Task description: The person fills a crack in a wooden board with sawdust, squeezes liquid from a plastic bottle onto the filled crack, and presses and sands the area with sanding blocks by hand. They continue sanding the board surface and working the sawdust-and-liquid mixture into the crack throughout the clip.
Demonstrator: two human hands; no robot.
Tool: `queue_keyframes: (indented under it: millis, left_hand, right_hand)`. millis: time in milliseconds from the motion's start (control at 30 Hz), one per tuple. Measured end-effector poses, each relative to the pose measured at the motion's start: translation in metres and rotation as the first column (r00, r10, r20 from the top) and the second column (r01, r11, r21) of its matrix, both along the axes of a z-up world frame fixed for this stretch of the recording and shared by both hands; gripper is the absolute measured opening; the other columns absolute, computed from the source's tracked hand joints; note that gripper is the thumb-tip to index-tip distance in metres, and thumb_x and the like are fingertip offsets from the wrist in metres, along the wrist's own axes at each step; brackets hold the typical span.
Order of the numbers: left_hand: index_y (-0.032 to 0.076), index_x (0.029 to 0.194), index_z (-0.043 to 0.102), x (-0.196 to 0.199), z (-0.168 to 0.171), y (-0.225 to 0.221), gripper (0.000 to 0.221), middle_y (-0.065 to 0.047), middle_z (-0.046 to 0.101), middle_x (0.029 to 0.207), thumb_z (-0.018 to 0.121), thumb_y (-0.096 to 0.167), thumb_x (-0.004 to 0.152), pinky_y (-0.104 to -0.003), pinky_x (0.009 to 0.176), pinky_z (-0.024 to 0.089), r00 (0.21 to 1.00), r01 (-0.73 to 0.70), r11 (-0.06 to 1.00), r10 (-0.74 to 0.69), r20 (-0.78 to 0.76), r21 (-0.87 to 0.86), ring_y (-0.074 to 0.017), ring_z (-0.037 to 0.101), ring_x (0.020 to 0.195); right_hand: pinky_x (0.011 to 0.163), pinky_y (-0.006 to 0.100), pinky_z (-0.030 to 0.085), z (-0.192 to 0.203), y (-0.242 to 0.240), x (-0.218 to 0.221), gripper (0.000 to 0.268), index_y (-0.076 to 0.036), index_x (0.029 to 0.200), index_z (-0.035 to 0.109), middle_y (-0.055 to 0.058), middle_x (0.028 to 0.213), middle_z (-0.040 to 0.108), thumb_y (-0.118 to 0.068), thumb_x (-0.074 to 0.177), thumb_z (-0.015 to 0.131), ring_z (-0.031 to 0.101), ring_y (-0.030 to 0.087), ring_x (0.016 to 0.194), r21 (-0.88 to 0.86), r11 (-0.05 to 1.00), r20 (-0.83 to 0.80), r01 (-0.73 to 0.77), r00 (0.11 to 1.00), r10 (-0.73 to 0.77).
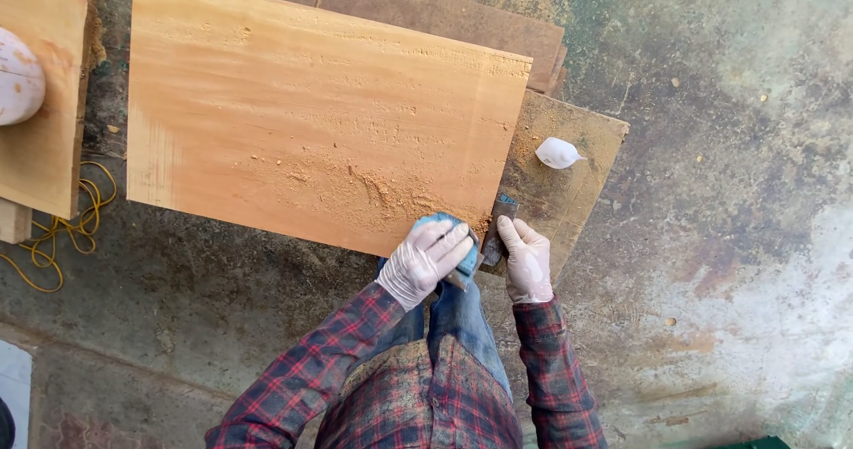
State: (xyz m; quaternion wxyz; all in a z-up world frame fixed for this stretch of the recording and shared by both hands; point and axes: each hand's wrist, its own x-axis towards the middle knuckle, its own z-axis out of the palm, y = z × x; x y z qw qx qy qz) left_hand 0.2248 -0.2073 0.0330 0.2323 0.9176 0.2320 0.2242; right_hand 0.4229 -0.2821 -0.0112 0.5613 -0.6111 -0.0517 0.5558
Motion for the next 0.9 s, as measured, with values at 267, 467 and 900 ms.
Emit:
queue_keyframes:
  millis: [267, 467, 900]
  left_hand:
    - [-0.001, 0.127, 0.067, 0.019, -0.004, 0.009, 0.046, -0.014, 0.064, 0.136, 0.062, 0.016, 0.085, -0.048, 0.114, 0.046, 0.983, 0.174, 0.977, -0.166, -0.075, 0.122, -0.0303, 0.059, 0.131]
    - [0.003, 0.125, 0.066, 0.007, -0.004, 0.019, 0.043, -0.013, 0.065, 0.136, 0.062, 0.016, 0.085, -0.050, 0.116, 0.043, 0.992, 0.123, 0.982, -0.127, 0.019, 0.143, -0.0301, 0.058, 0.131]
    - [0.001, 0.126, 0.066, 0.006, -0.023, 0.042, 0.051, -0.017, 0.061, 0.135, 0.066, 0.041, 0.094, -0.053, 0.116, 0.040, 0.998, 0.056, 0.992, -0.060, 0.027, 0.117, -0.0318, 0.055, 0.132]
  right_hand:
    - [0.066, 0.024, 0.046, -0.023, -0.012, 0.010, 0.021, 0.005, 0.102, 0.074, 0.003, 0.088, 0.069, -0.015, 0.108, 0.069, 0.057, 0.007, 0.073, 0.011, 0.998, 0.001, -0.065, 0.998, 0.065]
    - [0.072, 0.022, 0.052, -0.003, -0.002, 0.005, 0.022, 0.004, 0.108, 0.075, 0.002, 0.095, 0.074, -0.015, 0.101, 0.067, 0.064, 0.006, 0.080, -0.049, 0.998, -0.024, -0.040, 0.999, 0.039]
    - [0.077, 0.024, 0.055, -0.008, -0.003, 0.005, 0.023, 0.006, 0.112, 0.075, 0.007, 0.101, 0.076, -0.013, 0.100, 0.067, 0.067, 0.008, 0.083, -0.046, 0.999, -0.028, -0.008, 1.000, 0.006]
